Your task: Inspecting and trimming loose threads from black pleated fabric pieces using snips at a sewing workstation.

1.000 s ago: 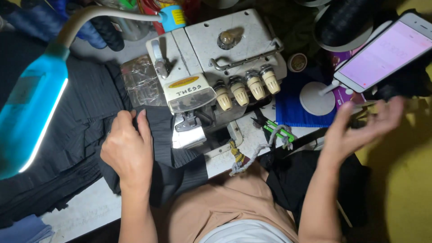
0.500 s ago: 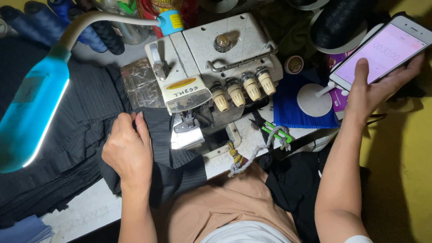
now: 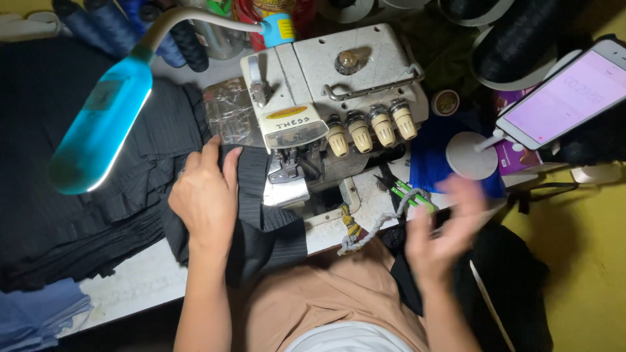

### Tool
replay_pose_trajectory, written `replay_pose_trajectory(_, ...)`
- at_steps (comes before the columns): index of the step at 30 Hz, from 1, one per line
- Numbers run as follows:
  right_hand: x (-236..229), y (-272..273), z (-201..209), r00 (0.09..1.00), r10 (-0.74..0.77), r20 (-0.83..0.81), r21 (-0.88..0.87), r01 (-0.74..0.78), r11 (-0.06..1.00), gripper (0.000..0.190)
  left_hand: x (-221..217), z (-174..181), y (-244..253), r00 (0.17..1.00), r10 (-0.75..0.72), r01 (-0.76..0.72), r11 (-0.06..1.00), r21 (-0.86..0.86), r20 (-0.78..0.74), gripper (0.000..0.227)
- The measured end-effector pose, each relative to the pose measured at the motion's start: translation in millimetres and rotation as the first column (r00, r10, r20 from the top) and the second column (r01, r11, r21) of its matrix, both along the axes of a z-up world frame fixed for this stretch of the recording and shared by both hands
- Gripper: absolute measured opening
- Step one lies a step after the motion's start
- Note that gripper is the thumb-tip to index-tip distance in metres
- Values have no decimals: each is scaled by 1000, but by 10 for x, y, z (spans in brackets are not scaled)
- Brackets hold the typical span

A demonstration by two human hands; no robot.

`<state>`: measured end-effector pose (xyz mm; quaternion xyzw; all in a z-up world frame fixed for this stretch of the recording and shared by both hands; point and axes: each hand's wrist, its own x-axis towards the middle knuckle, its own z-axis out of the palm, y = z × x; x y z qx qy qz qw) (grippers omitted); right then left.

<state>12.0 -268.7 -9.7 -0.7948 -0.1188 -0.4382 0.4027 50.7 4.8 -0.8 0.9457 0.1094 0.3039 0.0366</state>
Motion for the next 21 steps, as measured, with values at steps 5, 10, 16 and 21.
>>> replay_pose_trajectory(5, -194, 295, -286, 985, 108, -135, -338, -148, 929, 16, 12, 13, -59, 1000, -19, 17, 996, -93, -12, 19)
replay_pose_trajectory(10, 53, -49, -315, 969, -174, -173, -528, 58, 848, 17, 38, -83, -29, 998, 54, -54, 998, -16, 15, 17)
replay_pose_trajectory(16, 27, -4, -418, 959, -225, -175, -613, 72, 787, 23, -79, -22, 6, 995, 94, -91, 992, -87, 32, 15)
replay_pose_trajectory(21, 117, -178, -569, 902, -396, -172, -725, 155, 671, 23, -240, -63, 40, 995, 101, -97, 983, -155, 18, 13)
